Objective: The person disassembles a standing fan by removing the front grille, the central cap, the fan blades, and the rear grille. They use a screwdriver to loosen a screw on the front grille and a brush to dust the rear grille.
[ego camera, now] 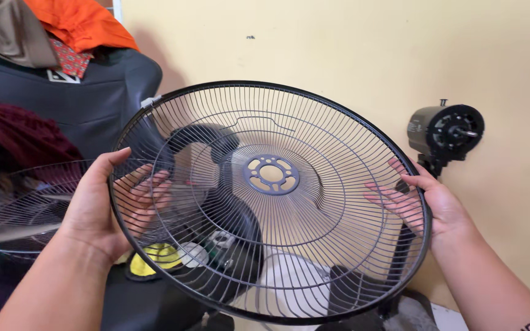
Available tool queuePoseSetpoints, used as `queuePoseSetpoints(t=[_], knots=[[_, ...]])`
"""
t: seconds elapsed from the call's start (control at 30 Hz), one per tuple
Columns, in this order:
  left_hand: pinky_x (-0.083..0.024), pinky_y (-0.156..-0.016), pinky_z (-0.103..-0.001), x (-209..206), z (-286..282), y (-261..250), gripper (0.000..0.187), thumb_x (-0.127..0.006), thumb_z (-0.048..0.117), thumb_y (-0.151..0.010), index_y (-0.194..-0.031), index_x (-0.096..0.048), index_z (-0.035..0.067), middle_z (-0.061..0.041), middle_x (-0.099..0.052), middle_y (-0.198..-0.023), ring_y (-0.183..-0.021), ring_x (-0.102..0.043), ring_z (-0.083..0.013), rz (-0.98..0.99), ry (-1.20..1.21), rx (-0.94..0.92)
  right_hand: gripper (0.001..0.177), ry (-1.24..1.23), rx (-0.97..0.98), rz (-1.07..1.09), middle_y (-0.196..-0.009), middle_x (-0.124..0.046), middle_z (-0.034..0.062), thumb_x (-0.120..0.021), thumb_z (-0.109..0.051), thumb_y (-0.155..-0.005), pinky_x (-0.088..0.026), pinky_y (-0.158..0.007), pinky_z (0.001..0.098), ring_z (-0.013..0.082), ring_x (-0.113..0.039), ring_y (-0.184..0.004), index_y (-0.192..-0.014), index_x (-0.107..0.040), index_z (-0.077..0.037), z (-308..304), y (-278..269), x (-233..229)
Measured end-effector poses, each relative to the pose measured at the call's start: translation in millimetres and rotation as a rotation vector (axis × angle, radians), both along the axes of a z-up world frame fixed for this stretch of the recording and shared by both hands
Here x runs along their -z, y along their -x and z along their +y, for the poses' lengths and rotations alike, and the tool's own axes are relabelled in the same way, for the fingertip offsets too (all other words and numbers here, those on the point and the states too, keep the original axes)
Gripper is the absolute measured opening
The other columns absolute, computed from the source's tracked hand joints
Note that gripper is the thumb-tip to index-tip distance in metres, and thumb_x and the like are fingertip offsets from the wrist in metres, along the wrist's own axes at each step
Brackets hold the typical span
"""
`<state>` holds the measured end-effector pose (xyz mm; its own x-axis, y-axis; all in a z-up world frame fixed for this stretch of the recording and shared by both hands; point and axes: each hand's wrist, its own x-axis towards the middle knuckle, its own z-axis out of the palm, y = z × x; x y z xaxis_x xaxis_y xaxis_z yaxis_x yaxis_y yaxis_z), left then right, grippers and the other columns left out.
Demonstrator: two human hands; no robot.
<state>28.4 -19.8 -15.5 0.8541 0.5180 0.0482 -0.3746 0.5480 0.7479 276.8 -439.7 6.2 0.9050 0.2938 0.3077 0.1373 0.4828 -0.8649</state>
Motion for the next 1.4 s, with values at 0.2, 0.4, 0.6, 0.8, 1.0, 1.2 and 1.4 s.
queuePoseSetpoints(t=[0.2, 0.4, 0.6, 0.8, 1.0, 1.2, 1.4], knots=[[-0.053, -0.093, -0.065, 1, -43, 2, 0.039, -0.052, 0.038, -0.083, -0.116, -0.056, 0.018, -0.015, -0.071, -0.117, -0.108, -0.066, -0.044, 0.125, -0.036, 0.105, 0.054, 0.04, 0.048, -0.001, -0.148, -0.053, 0.0115, -0.036, -0.009, -0.098, -0.044, -0.102, 0.0696, 0.0546, -0.055, -0.126, -0.151, -0.044, -0.012, -28, 6, 10], [-0.055, -0.095, -0.064, 16, -72, -17, 0.054, -0.043, 0.032, -0.081, -0.132, -0.046, 0.014, -0.022, -0.065, -0.127, -0.115, -0.065, -0.0508, 0.069, 0.021, 0.122, 0.052, 0.067, 0.052, 0.017, -0.144, -0.053, 0.0248, -0.037, -0.01, -0.096, -0.044, -0.105, 0.066, 0.0539, -0.055, -0.128, -0.148, -0.044, -0.005, -59, 7, 19], [-0.055, -0.094, -0.061, 36, -93, -38, 0.054, -0.04, 0.033, -0.081, -0.133, -0.047, 0.019, -0.02, -0.065, -0.128, -0.113, -0.066, -0.048, 0.015, 0.049, 0.141, 0.052, 0.033, 0.109, 0.211, -0.132, -0.058, 0.0419, -0.041, -0.026, -0.1, -0.049, -0.105, 0.0533, 0.052, -0.059, -0.126, -0.139, -0.05, 0.007, -85, 23, 28], [-0.055, -0.092, -0.06, 48, -114, -55, 0.059, -0.039, 0.028, -0.08, -0.139, -0.046, 0.022, -0.02, -0.064, -0.132, -0.112, -0.066, -0.0474, -0.065, 0.025, 0.157, 0.047, 0.269, 0.444, 0.251, -0.133, -0.062, 0.0149, -0.045, -0.035, -0.103, -0.054, -0.096, 0.0534, 0.0421, -0.063, -0.12, -0.144, -0.053, -0.013, -105, 51, 38], [-0.055, -0.093, -0.057, 67, -118, -66, 0.058, -0.038, 0.026, -0.085, -0.141, -0.045, 0.02, -0.019, -0.065, -0.133, -0.114, -0.067, -0.0453, -0.091, 0.028, 0.143, 0.035, 0.395, 0.594, 0.133, -0.126, -0.063, 0.022, -0.04, -0.023, -0.109, -0.059, -0.082, 0.051, 0.0396, -0.069, -0.101, -0.136, -0.048, -0.002, -110, 39, 38], [-0.055, -0.099, -0.05, 94, -101, -79, 0.054, -0.038, 0.033, -0.098, -0.141, -0.052, 0.005, -0.014, -0.068, -0.14, -0.119, -0.07, -0.0379, -0.027, -0.106, 0.154, 0.032, 0.408, 0.711, 0.083, -0.12, -0.067, 0.022, -0.035, -0.009, -0.108, -0.06, -0.077, 0.0512, 0.0399, -0.07, -0.097, -0.138, -0.045, -0.005, -99, 44, 53], [-0.053, -0.099, -0.049, 102, -112, -82, 0.05, -0.048, 0.035, -0.094, -0.142, -0.049, 0.021, -0.01, -0.066, -0.133, -0.116, -0.067, -0.0325, 0.127, -0.111, 0.174, 0.031, 0.396, 0.809, 0.124, -0.118, -0.067, 0.0221, -0.033, -0.009, -0.11, -0.059, -0.074, 0.0501, 0.0397, -0.069, -0.094, -0.139, -0.043, -0.004, -117, 66, 69]])
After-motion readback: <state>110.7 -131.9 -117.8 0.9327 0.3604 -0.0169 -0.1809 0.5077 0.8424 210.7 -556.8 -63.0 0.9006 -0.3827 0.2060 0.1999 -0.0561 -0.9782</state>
